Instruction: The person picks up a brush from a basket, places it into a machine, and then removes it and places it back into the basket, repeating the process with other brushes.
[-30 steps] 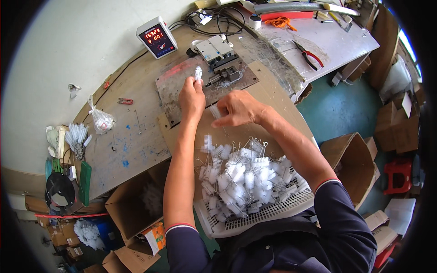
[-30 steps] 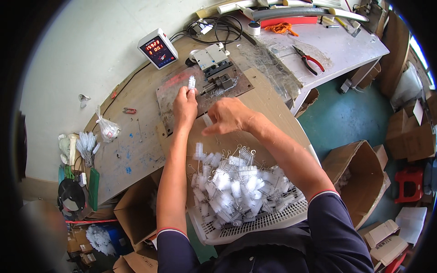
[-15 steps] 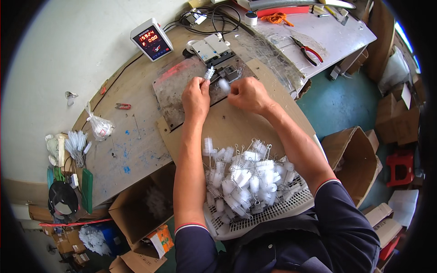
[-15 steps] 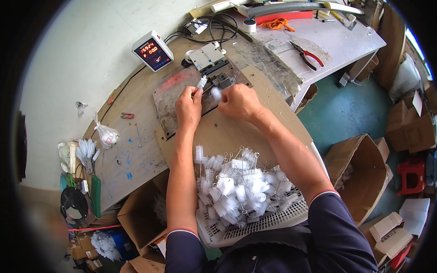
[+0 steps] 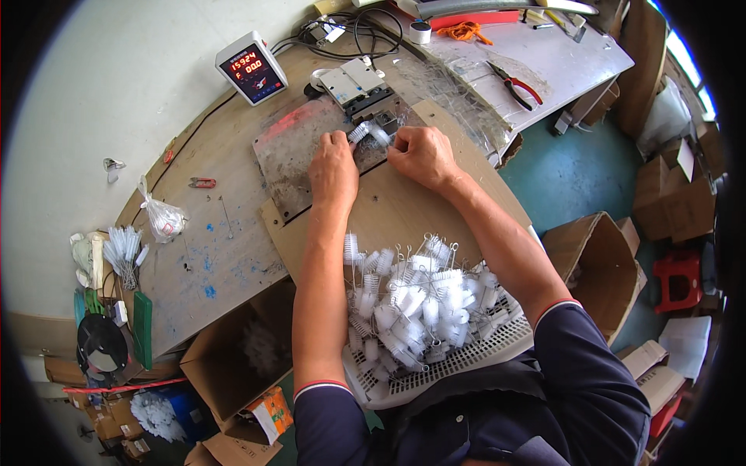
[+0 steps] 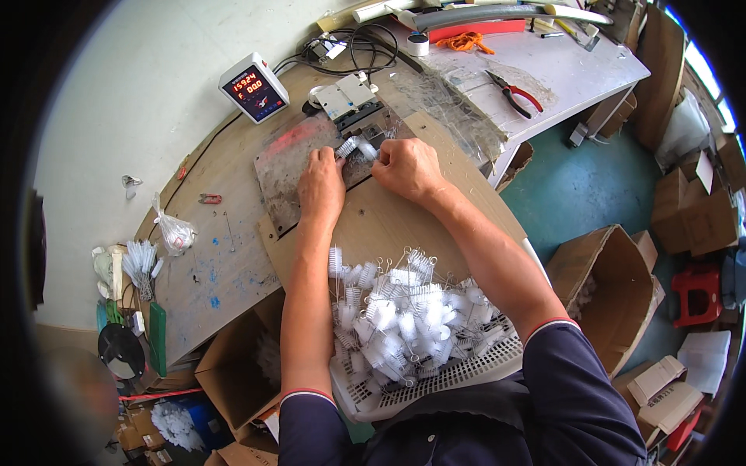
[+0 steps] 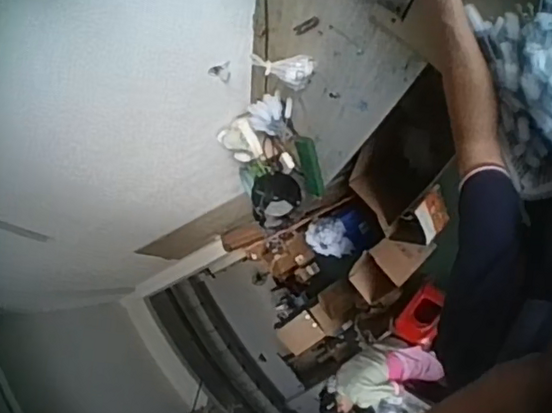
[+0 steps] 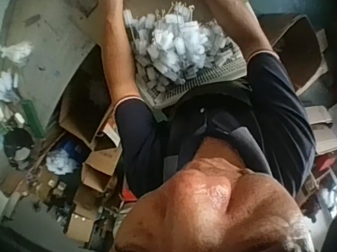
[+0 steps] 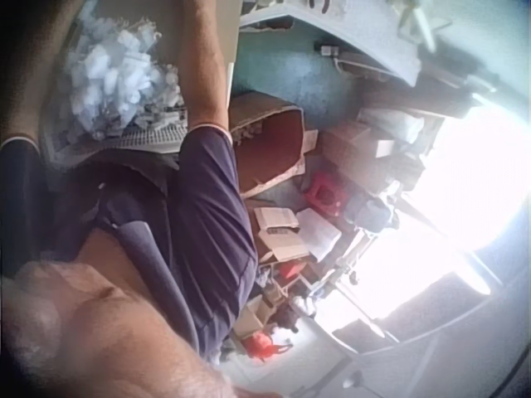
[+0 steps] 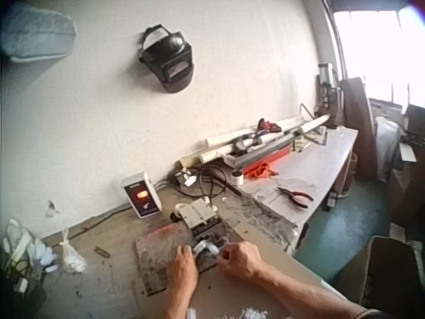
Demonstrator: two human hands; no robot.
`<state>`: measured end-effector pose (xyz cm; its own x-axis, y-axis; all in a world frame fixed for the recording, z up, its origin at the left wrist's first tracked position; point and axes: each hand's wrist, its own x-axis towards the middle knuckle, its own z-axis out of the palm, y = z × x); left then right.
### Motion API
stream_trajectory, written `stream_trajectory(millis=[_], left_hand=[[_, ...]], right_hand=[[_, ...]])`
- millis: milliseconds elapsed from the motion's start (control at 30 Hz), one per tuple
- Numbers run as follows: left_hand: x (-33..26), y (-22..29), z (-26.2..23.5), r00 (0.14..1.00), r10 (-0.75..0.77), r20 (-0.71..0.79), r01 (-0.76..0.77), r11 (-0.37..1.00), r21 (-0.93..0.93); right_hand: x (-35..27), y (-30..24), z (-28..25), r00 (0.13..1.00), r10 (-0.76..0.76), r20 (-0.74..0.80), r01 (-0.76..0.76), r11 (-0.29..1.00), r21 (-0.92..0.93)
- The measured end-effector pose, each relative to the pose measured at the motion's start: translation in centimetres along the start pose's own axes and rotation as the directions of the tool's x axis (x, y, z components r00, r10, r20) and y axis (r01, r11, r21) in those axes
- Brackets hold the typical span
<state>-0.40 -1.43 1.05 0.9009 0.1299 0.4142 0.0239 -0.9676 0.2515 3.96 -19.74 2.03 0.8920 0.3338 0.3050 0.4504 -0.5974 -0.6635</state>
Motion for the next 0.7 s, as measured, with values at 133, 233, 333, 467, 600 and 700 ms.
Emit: stream_trajectory(millis=[133,233,333,467,600,700], left_hand=[[-0.7,-0.9,-0.5,0.997,-0.064,-0.040,0.062,0.998,-0.032],[-1.1,-1.4,-0.8,0.997,-0.062,-0.042,0.060,0.996,-0.065],[-1.3,-1.8,-0.6,0.993,0.008,-0.121,-0.014,0.999,-0.049],[-1.5,-1.9,-0.9,0.986,0.025,-0.166,-0.021,0.999,0.025],[-1.5,-2.4,-1.0,0.976,-0.075,-0.206,0.077,0.997,0.002],[-1.4,-2.8,-1.1,0.959,-0.199,-0.204,0.189,0.980,-0.067]], right_hand=[[-0.1,0.2,0.4,1.000,-0.004,-0.010,0.003,1.000,-0.022],[0.0,0.1,0.7,1.000,-0.012,-0.027,0.010,0.998,-0.064],[-0.1,-0.1,1.0,0.999,-0.028,-0.039,0.026,0.997,-0.074],[-0.3,-0.1,0.9,0.999,-0.029,-0.021,0.028,0.998,-0.048],[-0.4,-0.1,0.4,0.999,-0.039,-0.008,0.039,0.999,0.001],[-0.2,-0.1,0.3,1.000,-0.020,-0.010,0.021,0.996,0.085]])
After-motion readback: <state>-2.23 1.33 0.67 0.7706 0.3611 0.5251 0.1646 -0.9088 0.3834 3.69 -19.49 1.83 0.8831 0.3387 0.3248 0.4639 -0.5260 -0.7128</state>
